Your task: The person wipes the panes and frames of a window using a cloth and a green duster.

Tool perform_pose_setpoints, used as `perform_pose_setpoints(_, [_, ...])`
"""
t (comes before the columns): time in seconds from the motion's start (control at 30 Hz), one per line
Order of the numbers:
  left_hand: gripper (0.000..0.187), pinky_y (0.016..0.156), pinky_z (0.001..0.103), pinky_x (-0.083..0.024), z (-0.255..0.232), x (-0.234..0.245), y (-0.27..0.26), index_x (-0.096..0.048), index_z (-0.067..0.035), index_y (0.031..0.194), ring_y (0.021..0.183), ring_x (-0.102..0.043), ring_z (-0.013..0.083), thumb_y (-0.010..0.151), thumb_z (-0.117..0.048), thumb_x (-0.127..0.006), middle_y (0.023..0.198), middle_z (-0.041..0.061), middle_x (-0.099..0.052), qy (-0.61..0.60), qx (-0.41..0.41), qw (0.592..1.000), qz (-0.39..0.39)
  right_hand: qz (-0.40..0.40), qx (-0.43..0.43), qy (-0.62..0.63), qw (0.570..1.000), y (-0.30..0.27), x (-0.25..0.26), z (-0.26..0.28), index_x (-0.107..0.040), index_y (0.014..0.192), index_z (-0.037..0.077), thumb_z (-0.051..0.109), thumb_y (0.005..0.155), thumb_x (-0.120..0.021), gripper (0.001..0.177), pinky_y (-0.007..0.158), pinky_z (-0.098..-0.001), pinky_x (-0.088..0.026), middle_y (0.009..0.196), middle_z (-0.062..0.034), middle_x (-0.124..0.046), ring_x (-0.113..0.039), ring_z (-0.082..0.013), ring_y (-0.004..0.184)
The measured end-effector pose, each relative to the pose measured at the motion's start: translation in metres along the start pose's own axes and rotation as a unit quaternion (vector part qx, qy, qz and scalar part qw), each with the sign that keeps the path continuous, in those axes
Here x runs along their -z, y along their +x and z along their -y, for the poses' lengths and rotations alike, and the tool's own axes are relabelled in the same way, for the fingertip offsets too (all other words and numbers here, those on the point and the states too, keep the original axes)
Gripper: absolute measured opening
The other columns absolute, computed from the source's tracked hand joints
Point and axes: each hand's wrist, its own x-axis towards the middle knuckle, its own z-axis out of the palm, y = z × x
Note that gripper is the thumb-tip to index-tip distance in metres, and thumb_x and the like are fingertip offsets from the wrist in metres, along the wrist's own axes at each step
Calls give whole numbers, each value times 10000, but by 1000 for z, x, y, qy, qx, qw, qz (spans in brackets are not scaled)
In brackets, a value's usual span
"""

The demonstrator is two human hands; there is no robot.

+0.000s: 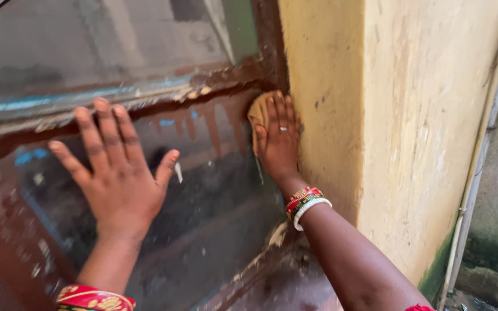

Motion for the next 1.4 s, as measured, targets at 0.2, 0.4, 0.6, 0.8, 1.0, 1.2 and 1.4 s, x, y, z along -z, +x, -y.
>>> perform_pose_setpoints(0.2, [1014,1270,659,-16,8,6,-57,-201,48,1690,1618,-9,435,1010,-645,-494,1769,217,-85,-8,10,1000,18,8,-109,87,990,-62,-15,26,-274,1643,75,347,1116,-417,610,1273,-582,-143,1732,-126,-216,-144,-361,1617])
perform_pose_setpoints(0.4, [961,1251,654,3,18,41,-75,-211,81,1652,1616,-38,404,1063,-637,-458,1754,223,-134,3,21,999,32,-15,-89,121,988,-68,-7,130,-284,1636,72,352,1084,-481,649,1271,-599,-133,1721,-162,-233,-147,-397,1606])
perform_pose_setpoints(0.6, [952,1309,624,-20,52,63,-99,-171,48,1667,1637,-61,425,1066,-664,-368,1752,236,-138,-84,22,995,-56,90,52,200,974,-101,19,269,-439,1565,126,291,996,-599,613,1327,-606,-95,1663,-101,-374,-222,-340,1609])
perform_pose_setpoints(0.8, [987,1274,633,-4,48,33,-127,-180,8,1644,1618,-112,403,996,-720,-332,1720,232,-188,-84,36,995,-49,143,160,268,939,-158,13,276,-421,1594,109,271,999,-568,635,1303,-550,-135,1682,-122,-394,-293,-313,1591])
perform_pose_setpoints(1.0, [998,1293,600,-48,18,-7,-160,-171,6,1652,1622,-90,413,1003,-727,-361,1733,230,-150,-71,78,994,-14,168,139,220,951,-172,-12,176,-384,1581,100,281,934,-653,725,1292,-590,-119,1651,-143,-365,-265,-349,1559])
perform_pose_setpoints(1.2, [961,1270,573,-90,11,-34,-193,-177,-24,1648,1593,-108,397,1016,-709,-410,1722,176,-145,56,109,991,44,101,102,135,980,-154,-16,55,-276,1642,37,395,1078,-498,704,1305,-613,-73,1709,-219,-239,-123,-394,1619])
perform_pose_setpoints(1.4, [925,1265,593,-71,5,-49,-225,-187,-72,1662,1596,-105,375,1029,-706,-420,1731,141,-138,90,104,989,49,84,-45,141,985,-186,-1,13,-180,1671,44,486,1131,-344,717,1351,-562,-114,1751,-206,-149,-69,-389,1649])
